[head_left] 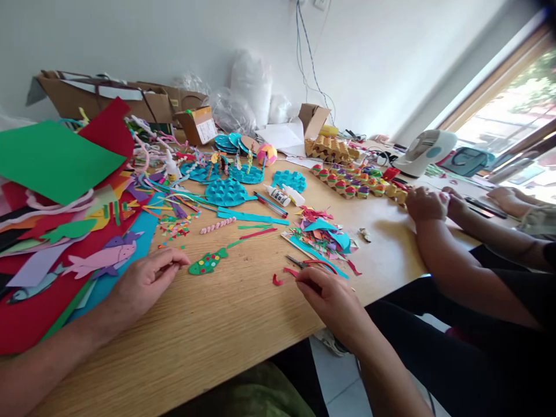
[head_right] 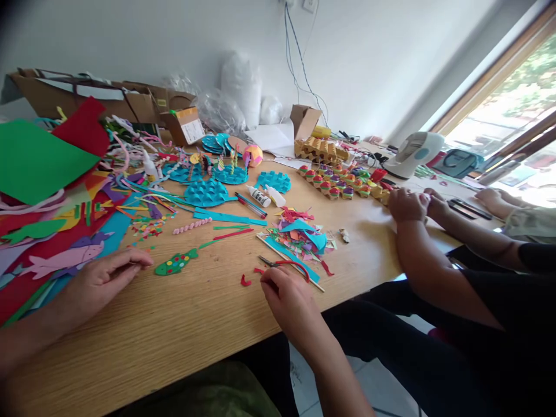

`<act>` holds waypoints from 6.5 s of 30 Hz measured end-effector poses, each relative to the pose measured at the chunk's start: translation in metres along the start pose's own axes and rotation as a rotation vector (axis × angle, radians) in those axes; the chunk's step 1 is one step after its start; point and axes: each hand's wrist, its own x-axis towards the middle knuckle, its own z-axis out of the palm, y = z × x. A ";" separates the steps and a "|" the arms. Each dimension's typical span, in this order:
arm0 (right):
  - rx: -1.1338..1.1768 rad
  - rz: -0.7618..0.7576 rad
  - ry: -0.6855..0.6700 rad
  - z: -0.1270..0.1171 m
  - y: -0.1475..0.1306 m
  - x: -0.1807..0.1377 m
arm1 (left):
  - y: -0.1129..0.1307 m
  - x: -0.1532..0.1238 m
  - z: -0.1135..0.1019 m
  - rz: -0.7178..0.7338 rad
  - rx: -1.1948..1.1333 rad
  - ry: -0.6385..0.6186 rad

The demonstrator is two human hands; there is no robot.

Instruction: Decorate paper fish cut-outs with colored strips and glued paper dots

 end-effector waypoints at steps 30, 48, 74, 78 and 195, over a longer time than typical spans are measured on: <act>-0.155 -0.173 -0.273 0.012 -0.040 0.027 | -0.011 0.056 -0.067 -0.150 0.156 0.081; -0.212 -0.435 -0.517 0.037 -0.060 0.029 | -0.069 0.095 -0.037 -0.062 0.399 -0.280; -0.018 -0.307 -0.437 0.018 -0.044 0.026 | -0.030 0.084 -0.060 -0.183 0.044 -0.241; 0.093 -0.295 -0.300 0.009 -0.042 0.037 | 0.005 0.070 -0.054 -0.284 -0.236 -0.246; 0.286 -0.275 -0.291 0.059 -0.084 0.112 | 0.018 0.028 -0.008 -0.355 -0.325 -0.118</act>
